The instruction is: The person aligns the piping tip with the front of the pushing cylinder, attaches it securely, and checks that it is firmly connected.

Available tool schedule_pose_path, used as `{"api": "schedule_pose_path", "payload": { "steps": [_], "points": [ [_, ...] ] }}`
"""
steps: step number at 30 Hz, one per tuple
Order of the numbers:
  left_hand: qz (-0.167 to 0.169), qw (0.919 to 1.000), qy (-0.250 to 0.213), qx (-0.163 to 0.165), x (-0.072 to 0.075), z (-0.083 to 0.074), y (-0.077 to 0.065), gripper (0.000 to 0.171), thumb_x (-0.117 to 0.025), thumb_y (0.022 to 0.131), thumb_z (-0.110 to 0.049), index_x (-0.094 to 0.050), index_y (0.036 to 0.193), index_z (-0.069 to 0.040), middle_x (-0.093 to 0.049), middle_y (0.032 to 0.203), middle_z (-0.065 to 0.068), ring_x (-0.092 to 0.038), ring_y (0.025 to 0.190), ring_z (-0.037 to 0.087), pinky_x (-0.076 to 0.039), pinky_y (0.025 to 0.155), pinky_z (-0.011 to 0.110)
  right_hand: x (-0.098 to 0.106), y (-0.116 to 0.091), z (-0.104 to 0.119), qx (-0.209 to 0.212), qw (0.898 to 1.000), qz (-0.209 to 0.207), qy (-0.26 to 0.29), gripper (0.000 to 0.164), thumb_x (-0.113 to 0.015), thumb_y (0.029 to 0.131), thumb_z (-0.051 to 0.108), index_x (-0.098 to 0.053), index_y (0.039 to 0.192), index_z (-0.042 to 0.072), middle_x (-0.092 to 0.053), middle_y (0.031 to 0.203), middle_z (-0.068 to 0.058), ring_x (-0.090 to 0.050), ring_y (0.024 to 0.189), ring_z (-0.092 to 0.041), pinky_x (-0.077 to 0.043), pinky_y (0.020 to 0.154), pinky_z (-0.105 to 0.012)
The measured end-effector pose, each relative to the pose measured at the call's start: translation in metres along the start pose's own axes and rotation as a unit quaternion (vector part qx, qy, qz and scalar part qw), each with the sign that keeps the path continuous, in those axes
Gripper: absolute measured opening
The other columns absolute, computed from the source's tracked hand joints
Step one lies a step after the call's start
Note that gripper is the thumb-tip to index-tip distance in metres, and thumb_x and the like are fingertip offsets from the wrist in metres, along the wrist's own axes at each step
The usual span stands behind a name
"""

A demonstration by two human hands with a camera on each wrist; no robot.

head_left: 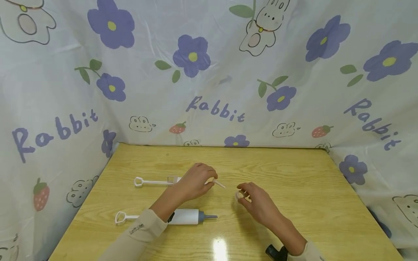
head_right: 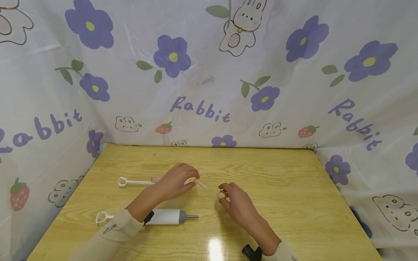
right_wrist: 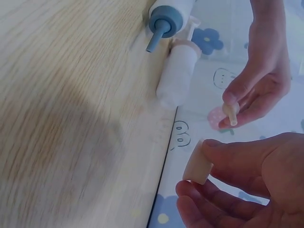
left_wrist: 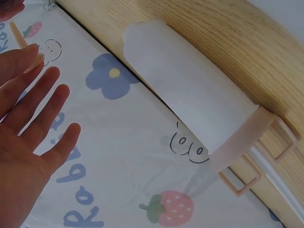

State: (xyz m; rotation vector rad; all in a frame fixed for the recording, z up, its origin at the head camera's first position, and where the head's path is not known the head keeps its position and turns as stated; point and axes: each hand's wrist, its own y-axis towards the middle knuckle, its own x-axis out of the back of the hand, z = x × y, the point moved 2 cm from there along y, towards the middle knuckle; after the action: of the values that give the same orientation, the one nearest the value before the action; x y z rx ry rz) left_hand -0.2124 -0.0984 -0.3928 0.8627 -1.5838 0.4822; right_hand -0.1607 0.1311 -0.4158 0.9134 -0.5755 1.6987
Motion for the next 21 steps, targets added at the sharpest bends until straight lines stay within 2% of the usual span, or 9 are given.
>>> {"api": "schedule_pose_path", "payload": {
  "steps": [13, 21],
  "points": [
    [-0.045, 0.9989, 0.002, -0.012, 0.005, -0.010, -0.018, 0.014, -0.075, 0.095, -0.019, -0.074, 0.109, -0.013, -0.074, 0.115, 0.001, -0.065, 0.121, 0.023, -0.048, 0.112, 0.045, 0.001, -0.008, 0.007, -0.005, 1.000, 0.003, 0.014, 0.031, -0.076, 0.094, 0.011, -0.069, 0.124, 0.013, -0.069, 0.109, -0.004, -0.067, 0.096, -0.018, -0.059, 0.081, -0.039],
    [-0.073, 0.9973, -0.008, 0.005, 0.007, -0.015, -0.030, 0.013, -0.077, 0.094, -0.016, -0.075, 0.106, -0.012, -0.075, 0.115, 0.003, -0.064, 0.122, 0.027, -0.048, 0.113, 0.047, 0.002, -0.013, 0.014, -0.007, 1.000, -0.004, 0.021, 0.034, -0.076, 0.093, 0.011, -0.069, 0.126, 0.012, -0.070, 0.113, -0.004, -0.065, 0.097, -0.013, -0.059, 0.083, -0.036]
  ]
}}
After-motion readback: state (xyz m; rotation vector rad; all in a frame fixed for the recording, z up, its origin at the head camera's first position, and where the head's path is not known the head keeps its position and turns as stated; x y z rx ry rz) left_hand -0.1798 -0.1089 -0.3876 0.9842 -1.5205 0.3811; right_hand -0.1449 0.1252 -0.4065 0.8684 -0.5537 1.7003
